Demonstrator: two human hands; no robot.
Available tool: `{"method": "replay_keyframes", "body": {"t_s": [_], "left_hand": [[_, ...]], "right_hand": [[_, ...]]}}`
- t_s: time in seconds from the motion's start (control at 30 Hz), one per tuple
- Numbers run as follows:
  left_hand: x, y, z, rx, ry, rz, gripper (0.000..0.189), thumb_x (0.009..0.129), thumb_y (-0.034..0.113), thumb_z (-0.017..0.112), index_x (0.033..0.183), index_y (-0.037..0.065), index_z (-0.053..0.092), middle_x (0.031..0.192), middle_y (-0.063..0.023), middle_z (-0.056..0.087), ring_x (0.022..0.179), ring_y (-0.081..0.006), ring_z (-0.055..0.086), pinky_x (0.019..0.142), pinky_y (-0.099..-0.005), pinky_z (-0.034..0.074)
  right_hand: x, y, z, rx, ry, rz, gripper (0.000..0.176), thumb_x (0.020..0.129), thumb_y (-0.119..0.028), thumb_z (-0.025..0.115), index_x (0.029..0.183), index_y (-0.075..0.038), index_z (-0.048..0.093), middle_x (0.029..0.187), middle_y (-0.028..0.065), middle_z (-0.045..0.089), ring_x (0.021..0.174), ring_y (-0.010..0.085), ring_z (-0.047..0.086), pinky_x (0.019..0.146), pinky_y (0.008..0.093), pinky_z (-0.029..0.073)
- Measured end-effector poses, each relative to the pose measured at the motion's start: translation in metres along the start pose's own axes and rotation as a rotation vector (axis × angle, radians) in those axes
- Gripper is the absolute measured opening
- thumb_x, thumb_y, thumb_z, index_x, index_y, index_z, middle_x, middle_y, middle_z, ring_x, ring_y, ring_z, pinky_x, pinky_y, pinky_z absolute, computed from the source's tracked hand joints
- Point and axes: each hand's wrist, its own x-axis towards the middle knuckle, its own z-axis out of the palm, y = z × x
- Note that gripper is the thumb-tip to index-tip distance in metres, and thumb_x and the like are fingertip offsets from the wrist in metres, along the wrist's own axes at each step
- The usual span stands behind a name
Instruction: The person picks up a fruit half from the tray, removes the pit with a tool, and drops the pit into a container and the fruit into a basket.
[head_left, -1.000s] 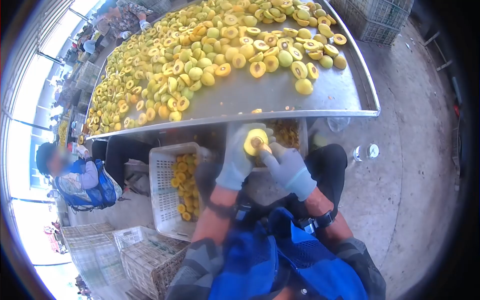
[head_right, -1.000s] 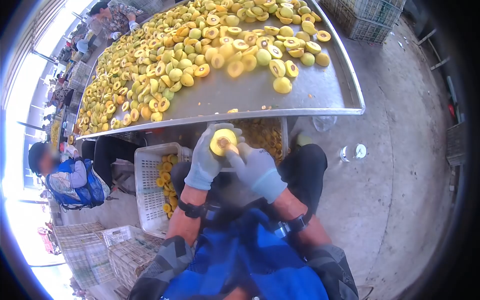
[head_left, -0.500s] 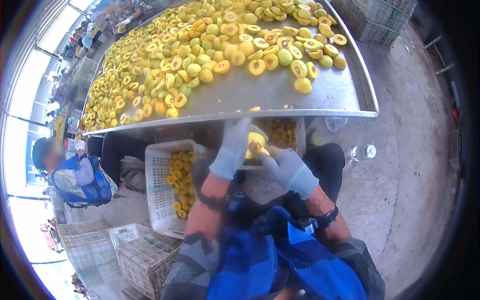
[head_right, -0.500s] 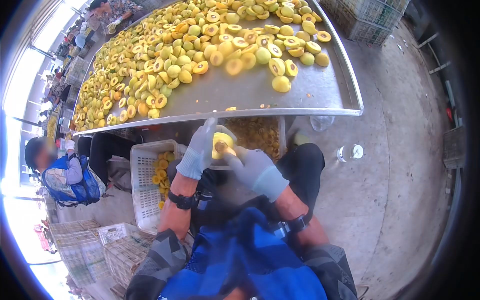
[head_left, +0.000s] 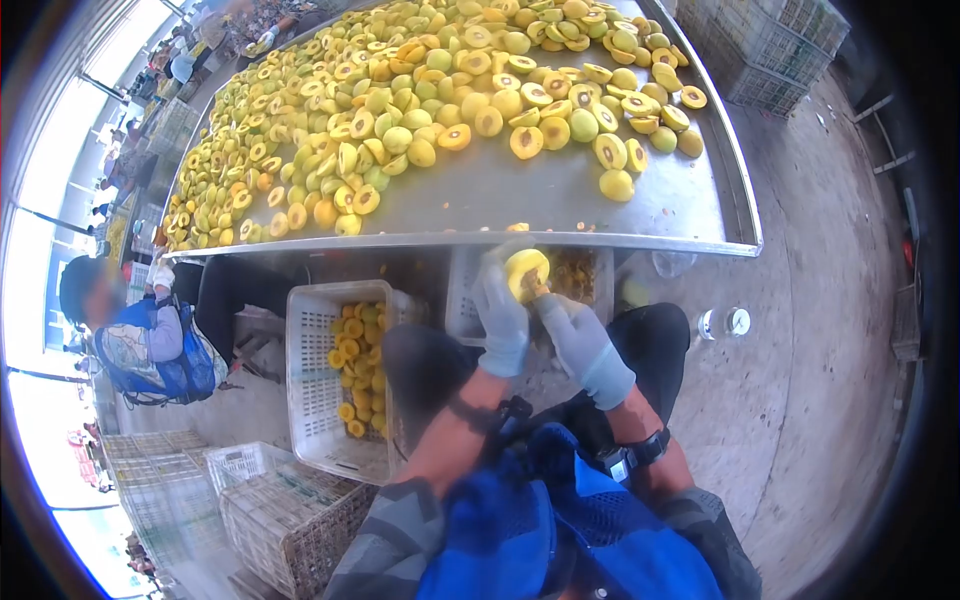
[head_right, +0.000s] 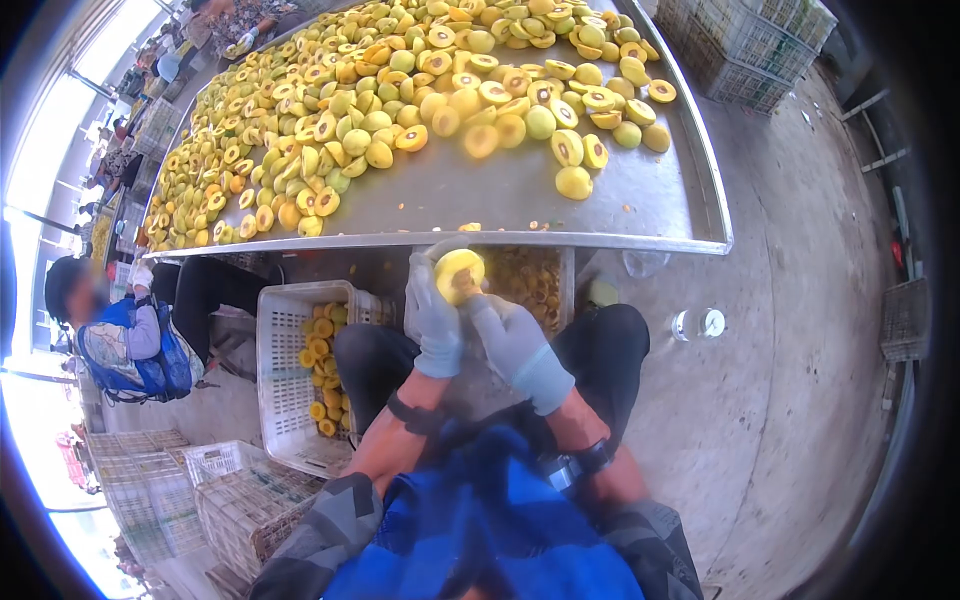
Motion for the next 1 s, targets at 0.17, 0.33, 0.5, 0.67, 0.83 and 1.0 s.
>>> {"method": "replay_keyframes", "body": {"t_s": [0.17,0.33,0.5,0.67,0.83,1.0], "left_hand": [[0.002,-0.012,0.006,0.029,0.191,-0.013,0.064,0.109,0.044,0.026,0.109,-0.002,0.07,0.088,-0.0134,0.07,0.07,-0.0229,0.067,0.067,-0.0306,0.058],[0.008,-0.021,-0.007,0.153,0.291,-0.014,0.068,0.109,0.046,0.029,0.097,-0.006,0.072,0.082,-0.0137,0.07,0.067,-0.0219,0.067,0.065,-0.0306,0.058],[0.013,-0.011,-0.01,0.19,0.189,0.011,0.072,0.109,0.047,0.028,0.087,-0.005,0.073,0.075,-0.012,0.071,0.065,-0.0186,0.066,0.065,-0.0292,0.057],[0.017,0.006,-0.016,0.093,-0.085,-0.05,0.073,0.11,0.044,0.025,0.087,-0.004,0.074,0.071,-0.0096,0.071,0.064,-0.017,0.066,0.066,-0.029,0.056],[0.014,0.013,-0.015,0.178,-0.065,-0.028,0.072,0.11,0.042,0.025,0.085,-0.004,0.075,0.072,-0.0093,0.072,0.065,-0.0169,0.067,0.068,-0.0298,0.055],[0.01,0.024,-0.017,0.364,-0.172,0.235,0.067,0.109,0.038,0.028,0.085,-0.004,0.075,0.074,-0.0104,0.073,0.067,-0.0188,0.069,0.069,-0.029,0.055]], "right_hand": [[0.002,0.0,0.004,-0.072,0.001,-0.107,0.045,0.108,-0.036,0.048,0.105,0.005,0.067,0.081,0.0071,0.067,0.075,0.0119,0.057,0.07,0.0314,0.048],[0.007,0.016,0.006,-0.05,-0.067,-0.038,0.046,0.108,-0.038,0.048,0.104,0.005,0.066,0.08,0.0069,0.065,0.074,0.0128,0.057,0.069,0.0318,0.048],[-0.007,-0.008,0.006,0.287,-0.209,0.172,0.043,0.107,-0.044,0.049,0.098,-0.006,0.066,0.069,-0.0027,0.056,0.058,0.0043,0.05,0.051,0.0227,0.04],[-0.01,-0.013,0.001,0.337,-0.286,0.271,0.047,0.105,-0.054,0.045,0.086,-0.013,0.055,0.059,-0.0047,0.044,0.04,0.004,0.03,0.037,0.0228,0.021],[-0.011,-0.013,0.004,0.311,-0.29,0.289,0.045,0.105,-0.055,0.046,0.084,-0.016,0.053,0.061,-0.0096,0.037,0.042,0.0006,0.029,0.037,0.0201,0.021],[-0.008,0.0,-0.009,0.526,-0.537,0.314,0.046,0.106,-0.057,0.043,0.088,-0.015,0.054,0.06,-0.0081,0.035,0.042,0.0005,0.027,0.035,0.0189,0.018]]}}
